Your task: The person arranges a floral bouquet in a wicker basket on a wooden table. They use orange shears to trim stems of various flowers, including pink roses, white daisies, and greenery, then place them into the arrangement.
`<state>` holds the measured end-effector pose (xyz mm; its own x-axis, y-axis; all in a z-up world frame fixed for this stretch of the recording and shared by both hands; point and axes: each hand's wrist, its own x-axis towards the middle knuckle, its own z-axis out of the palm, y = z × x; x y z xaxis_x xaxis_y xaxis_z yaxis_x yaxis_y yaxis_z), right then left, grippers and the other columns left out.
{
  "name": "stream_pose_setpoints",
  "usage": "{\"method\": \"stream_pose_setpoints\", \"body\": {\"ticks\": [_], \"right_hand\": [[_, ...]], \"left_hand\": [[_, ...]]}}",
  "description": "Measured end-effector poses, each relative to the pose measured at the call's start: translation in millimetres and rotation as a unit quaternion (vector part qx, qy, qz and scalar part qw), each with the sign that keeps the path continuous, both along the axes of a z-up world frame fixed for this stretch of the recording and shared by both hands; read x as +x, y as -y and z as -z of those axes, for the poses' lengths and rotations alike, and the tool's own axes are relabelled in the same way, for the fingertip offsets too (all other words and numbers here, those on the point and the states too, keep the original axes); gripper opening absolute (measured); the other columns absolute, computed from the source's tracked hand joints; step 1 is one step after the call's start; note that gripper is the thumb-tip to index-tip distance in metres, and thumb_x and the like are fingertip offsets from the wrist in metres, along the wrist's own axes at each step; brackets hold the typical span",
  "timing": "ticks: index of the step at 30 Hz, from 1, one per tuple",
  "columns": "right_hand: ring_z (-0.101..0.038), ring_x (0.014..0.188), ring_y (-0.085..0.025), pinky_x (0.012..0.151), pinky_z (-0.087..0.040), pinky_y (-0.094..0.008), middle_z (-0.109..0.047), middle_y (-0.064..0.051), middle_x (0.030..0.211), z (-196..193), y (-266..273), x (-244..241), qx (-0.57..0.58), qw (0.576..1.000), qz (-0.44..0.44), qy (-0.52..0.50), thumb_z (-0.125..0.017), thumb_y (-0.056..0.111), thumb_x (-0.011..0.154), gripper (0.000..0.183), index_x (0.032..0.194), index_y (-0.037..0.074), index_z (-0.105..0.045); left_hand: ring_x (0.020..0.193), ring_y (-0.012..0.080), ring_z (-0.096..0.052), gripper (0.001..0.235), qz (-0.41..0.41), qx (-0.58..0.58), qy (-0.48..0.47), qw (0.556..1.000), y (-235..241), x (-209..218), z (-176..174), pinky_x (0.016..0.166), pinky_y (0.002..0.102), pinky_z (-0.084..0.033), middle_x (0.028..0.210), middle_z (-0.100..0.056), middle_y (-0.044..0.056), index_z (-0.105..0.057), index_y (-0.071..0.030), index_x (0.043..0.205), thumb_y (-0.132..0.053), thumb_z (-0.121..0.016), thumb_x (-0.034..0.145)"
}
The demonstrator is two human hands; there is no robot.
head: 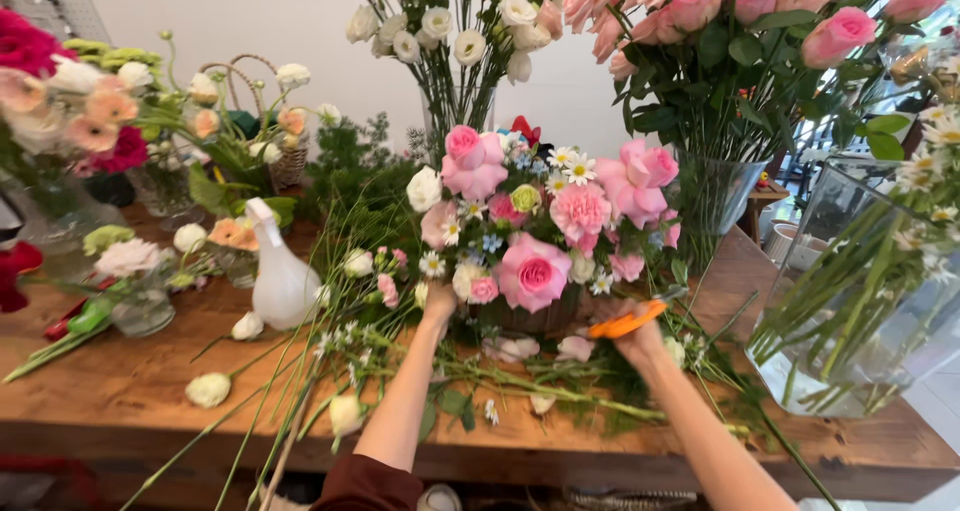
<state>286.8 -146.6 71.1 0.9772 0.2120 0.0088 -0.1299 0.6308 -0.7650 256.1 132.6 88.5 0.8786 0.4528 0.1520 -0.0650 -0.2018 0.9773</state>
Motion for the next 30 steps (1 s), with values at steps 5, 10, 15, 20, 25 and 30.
{"method": "stream_pose_setpoints", "body": {"ticks": [5,10,15,20,25,30], "right_hand": [[-0.026,0.144,-0.05,0.118,-0.023,-0.059,-0.019,-0.038,0.155,-18,27,-39,0.033,0.998,0.049,0.006,-0.041,-0.006,0.061,0.085,0.142,-0.004,-0.014],[-0.045,0.13,-0.056,0.111,-0.032,-0.066,-0.041,-0.043,0.139,-43,48,-78,0.021,0.996,0.08,0.017,-0.041,-0.014,0.069,0.069,0.129,0.009,-0.016],[-0.056,0.109,-0.059,0.093,-0.044,-0.074,-0.053,-0.043,0.121,-49,74,-96,-0.056,0.996,0.063,0.012,-0.06,0.004,0.086,0.042,0.119,-0.003,-0.034],[-0.069,0.069,-0.051,0.066,-0.057,-0.067,-0.066,-0.037,0.086,-39,97,-107,-0.198,0.98,0.026,0.014,-0.075,0.011,0.082,0.032,0.102,-0.008,-0.059],[-0.075,0.062,-0.038,0.062,-0.063,-0.049,-0.07,-0.025,0.075,-50,105,-122,-0.381,0.923,-0.054,0.025,-0.079,0.014,0.08,0.036,0.107,-0.004,-0.064],[-0.076,0.06,-0.027,0.064,-0.064,-0.035,-0.073,-0.018,0.072,-68,106,-136,-0.51,0.85,-0.101,0.087,-0.088,0.011,0.07,0.047,0.113,0.003,-0.071]], "left_hand": [[0.081,0.0192,-0.074,0.049,0.021,-0.094,0.028,0.995,-36,-21,-3,0.069,0.036,-0.06,0.098,-0.077,0.007,-0.069,-0.022,0.127,-0.005,-0.062,0.081],[0.07,0.0291,-0.077,0.043,0.01,-0.139,-0.028,0.99,-62,-59,-23,0.062,0.046,-0.064,0.09,-0.078,0.011,-0.062,-0.026,0.125,-0.011,-0.048,0.088],[0.085,0.0359,-0.076,0.033,0.054,-0.08,-0.052,0.994,-75,-109,-62,0.081,0.05,-0.06,0.097,-0.076,0.022,-0.064,-0.004,0.123,-0.011,-0.049,0.095],[0.088,0.036,-0.075,0.033,0.055,-0.065,-0.045,0.995,-85,-134,-100,0.081,0.051,-0.06,0.102,-0.074,0.025,-0.061,-0.003,0.127,-0.019,-0.051,0.1],[0.092,0.041,-0.073,0.035,0.055,-0.045,-0.042,0.997,-92,-150,-125,0.086,0.055,-0.056,0.107,-0.072,0.028,-0.059,0.0,0.131,-0.011,-0.047,0.099],[0.086,0.0373,-0.074,0.031,0.043,-0.023,-0.029,0.998,-99,-163,-140,0.078,0.052,-0.06,0.101,-0.074,0.025,-0.063,-0.002,0.126,-0.01,-0.048,0.1]]}}
